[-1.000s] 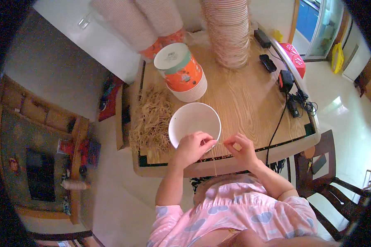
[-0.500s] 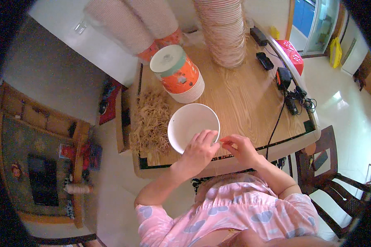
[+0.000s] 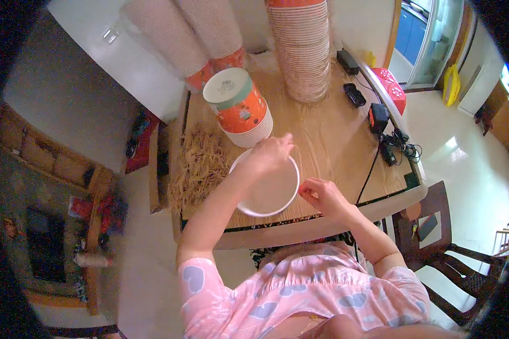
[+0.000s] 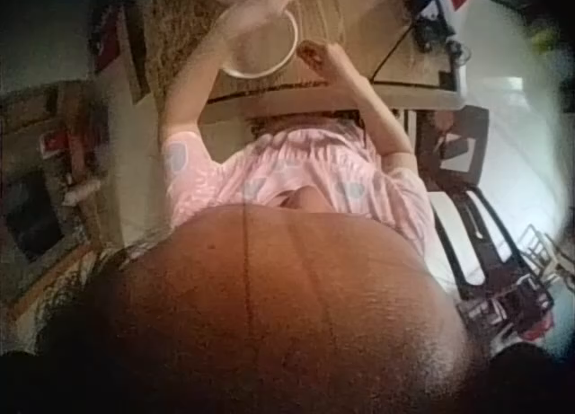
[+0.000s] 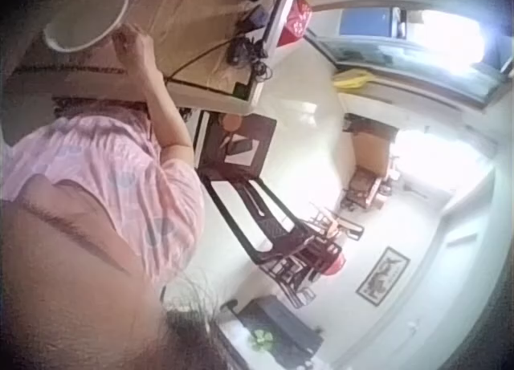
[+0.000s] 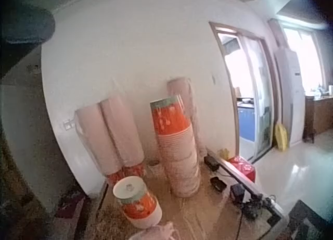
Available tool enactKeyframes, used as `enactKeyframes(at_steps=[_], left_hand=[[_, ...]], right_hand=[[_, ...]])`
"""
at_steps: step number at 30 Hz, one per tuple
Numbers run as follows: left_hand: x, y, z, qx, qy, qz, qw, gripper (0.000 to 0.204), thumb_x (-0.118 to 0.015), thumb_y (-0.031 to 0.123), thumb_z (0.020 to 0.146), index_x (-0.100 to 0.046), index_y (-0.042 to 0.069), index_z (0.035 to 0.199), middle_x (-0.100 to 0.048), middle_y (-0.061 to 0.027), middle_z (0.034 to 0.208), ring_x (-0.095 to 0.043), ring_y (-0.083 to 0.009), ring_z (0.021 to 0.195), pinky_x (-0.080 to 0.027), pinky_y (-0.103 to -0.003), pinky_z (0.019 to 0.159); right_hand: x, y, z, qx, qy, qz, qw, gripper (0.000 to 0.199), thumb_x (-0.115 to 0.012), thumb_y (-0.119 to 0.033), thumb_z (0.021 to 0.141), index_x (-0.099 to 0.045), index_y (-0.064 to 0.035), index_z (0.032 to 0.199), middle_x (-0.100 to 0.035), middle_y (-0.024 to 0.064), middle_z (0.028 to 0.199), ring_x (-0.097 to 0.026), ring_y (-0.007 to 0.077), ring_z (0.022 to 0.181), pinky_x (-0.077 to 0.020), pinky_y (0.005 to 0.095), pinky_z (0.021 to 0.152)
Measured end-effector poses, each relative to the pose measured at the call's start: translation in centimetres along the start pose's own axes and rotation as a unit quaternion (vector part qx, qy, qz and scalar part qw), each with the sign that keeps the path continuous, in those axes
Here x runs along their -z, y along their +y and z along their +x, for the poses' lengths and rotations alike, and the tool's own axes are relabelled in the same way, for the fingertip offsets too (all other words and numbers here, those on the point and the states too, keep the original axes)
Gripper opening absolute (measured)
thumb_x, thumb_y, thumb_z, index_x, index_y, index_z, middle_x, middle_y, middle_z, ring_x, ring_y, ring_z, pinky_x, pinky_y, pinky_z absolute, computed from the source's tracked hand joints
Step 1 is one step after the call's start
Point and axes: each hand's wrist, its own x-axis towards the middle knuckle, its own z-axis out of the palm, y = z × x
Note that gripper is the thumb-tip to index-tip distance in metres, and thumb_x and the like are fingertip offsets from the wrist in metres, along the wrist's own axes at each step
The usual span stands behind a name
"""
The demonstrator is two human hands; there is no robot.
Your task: Preparing containers by adding decorative straw and securing them with string.
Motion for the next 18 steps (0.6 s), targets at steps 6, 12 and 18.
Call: enactKeyframes(at_steps=[6,12,18], left_hand=[[2.1,0.1,-1.0,0.164,-0.038,-0.311,0.935,0.022,-0.043,0.021,0.093,-0.045,-0.001,0.095,-0.063,-0.0169,0.071,-0.063,-0.0266,0.051,-0.051,-0.038,0.051],[-3.0,-5.1,-3.4,0.216,-0.015,-0.429,0.877,0.015,-0.052,0.009,0.085,-0.04,0.0,0.088,-0.062,-0.014,0.067,-0.059,-0.0194,0.044,-0.046,-0.032,0.036],[-9.1,-9.9,-6.3,0.273,0.001,-0.37,0.888,0.024,-0.061,0.012,0.079,-0.043,0.003,0.09,-0.058,-0.0106,0.064,-0.056,-0.0171,0.045,-0.047,-0.034,0.043]], right_hand=[[1.9,0.7,1.3,-0.061,0.051,0.001,0.997,0.009,-0.06,-0.01,0.082,-0.059,-0.0048,0.089,-0.063,0.0154,0.08,-0.062,0.0339,0.075,-0.0498,0.0389,0.065],[2.2,0.3,2.6,-0.035,0.046,0.011,0.998,0.009,-0.061,-0.007,0.083,-0.059,-0.0007,0.089,-0.064,0.0125,0.081,-0.064,0.0239,0.073,-0.0514,0.0324,0.065],[2.5,0.9,2.7,-0.038,0.037,-0.043,0.998,0.009,-0.062,-0.008,0.082,-0.059,-0.0015,0.088,-0.063,0.0112,0.08,-0.064,0.0221,0.073,-0.0514,0.0325,0.066]])
